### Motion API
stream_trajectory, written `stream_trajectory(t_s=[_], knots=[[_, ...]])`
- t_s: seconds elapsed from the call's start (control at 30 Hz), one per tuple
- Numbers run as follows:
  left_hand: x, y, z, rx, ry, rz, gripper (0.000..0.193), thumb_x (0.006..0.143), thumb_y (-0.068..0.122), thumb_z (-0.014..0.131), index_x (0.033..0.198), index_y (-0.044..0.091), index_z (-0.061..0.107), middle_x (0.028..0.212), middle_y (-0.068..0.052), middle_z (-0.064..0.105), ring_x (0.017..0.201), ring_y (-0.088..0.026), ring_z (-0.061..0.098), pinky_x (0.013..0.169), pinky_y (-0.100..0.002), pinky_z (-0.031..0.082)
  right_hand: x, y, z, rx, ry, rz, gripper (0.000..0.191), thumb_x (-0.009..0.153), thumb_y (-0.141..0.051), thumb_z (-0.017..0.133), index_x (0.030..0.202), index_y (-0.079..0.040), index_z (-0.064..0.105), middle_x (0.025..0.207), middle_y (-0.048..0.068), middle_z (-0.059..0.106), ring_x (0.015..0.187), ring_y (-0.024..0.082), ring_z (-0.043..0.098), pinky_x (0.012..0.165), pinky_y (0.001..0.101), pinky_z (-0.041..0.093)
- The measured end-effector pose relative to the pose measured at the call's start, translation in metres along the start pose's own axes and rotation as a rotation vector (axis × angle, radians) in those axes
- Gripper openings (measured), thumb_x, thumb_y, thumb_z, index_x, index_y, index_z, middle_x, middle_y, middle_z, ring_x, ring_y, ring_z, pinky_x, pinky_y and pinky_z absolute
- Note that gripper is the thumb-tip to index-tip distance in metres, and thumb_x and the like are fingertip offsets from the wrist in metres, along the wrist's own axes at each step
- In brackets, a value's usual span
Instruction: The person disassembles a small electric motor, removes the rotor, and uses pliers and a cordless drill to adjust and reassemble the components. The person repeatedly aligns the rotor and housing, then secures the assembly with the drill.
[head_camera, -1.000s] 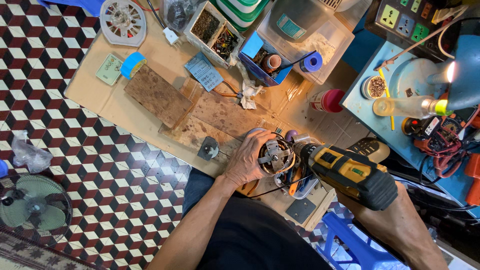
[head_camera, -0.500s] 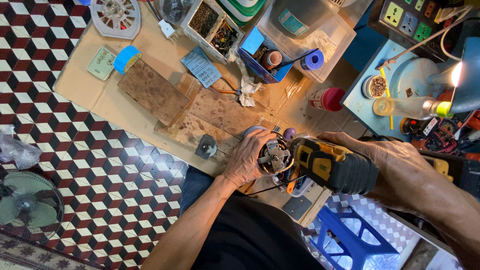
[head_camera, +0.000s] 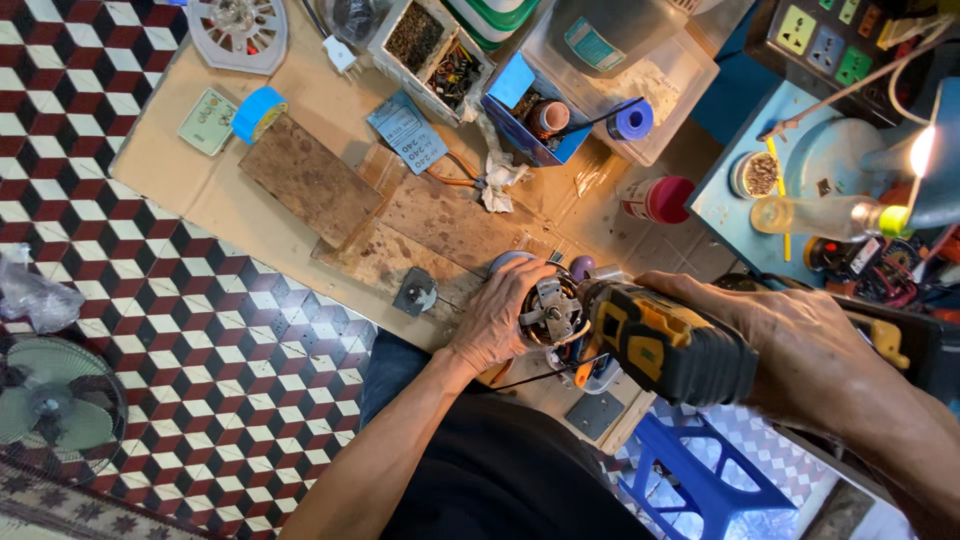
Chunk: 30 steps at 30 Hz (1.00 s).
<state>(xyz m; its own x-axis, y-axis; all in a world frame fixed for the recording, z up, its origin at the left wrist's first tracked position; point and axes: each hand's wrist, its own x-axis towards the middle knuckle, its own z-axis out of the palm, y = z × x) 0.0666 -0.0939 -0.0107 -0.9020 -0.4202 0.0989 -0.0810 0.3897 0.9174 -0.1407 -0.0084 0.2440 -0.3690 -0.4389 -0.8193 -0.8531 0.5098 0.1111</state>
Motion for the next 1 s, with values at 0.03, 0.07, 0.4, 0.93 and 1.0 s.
stream_trajectory(t_s=[0.03,0.07,0.4,0.93,1.0], knots=[[0.001,0.001,0.001,-0.015,0.006,0.018,0.1,0.06,0.019,0.094,0.146,0.017,0.043,0.151,-0.009,0.05,0.145,-0.032,0.044,0.122,-0.044,0.04,-0.002,0.0,-0.002,-0.033,-0.045,0.049,0.1,0.074,-0.04,0.089,0.158,-0.052,0.037,0.13,-0.006,0.071,0.107,0.021,0.074,0.091,0.0418,0.06],[0.002,0.001,0.001,-0.02,0.018,0.026,0.101,0.061,0.024,0.096,0.146,0.016,0.042,0.15,-0.01,0.049,0.144,-0.033,0.044,0.121,-0.045,0.04,-0.004,-0.001,-0.003,-0.006,0.02,-0.005,0.098,0.072,-0.038,0.087,0.157,-0.048,0.039,0.127,-0.004,0.072,0.105,0.024,0.074,0.088,0.0432,0.06],[-0.015,-0.005,-0.009,-0.13,0.073,-0.178,0.105,0.065,0.036,0.096,0.148,0.01,0.038,0.15,-0.02,0.049,0.133,-0.038,0.055,0.111,-0.045,0.047,-0.047,-0.012,0.001,0.236,0.12,0.256,0.067,0.075,-0.033,0.089,0.137,-0.025,0.063,0.092,0.007,0.079,0.078,0.021,0.078,0.074,0.0357,0.062],[-0.03,-0.023,-0.002,-0.204,0.148,-0.154,0.09,0.075,0.041,0.091,0.142,0.01,0.04,0.154,-0.017,0.052,0.136,-0.036,0.057,0.114,-0.042,0.049,-0.026,-0.05,0.033,0.52,0.124,0.219,0.034,0.077,-0.029,0.089,0.105,-0.012,0.079,0.074,0.009,0.074,0.062,0.02,0.07,0.056,0.038,0.061],[-0.03,-0.022,-0.002,-0.201,0.13,-0.181,0.09,0.074,0.042,0.09,0.142,0.011,0.04,0.153,-0.015,0.053,0.135,-0.035,0.059,0.114,-0.041,0.049,-0.023,-0.05,0.035,0.514,0.079,0.231,0.032,0.08,-0.028,0.087,0.107,-0.012,0.078,0.077,0.008,0.074,0.064,0.019,0.071,0.058,0.036,0.061]])
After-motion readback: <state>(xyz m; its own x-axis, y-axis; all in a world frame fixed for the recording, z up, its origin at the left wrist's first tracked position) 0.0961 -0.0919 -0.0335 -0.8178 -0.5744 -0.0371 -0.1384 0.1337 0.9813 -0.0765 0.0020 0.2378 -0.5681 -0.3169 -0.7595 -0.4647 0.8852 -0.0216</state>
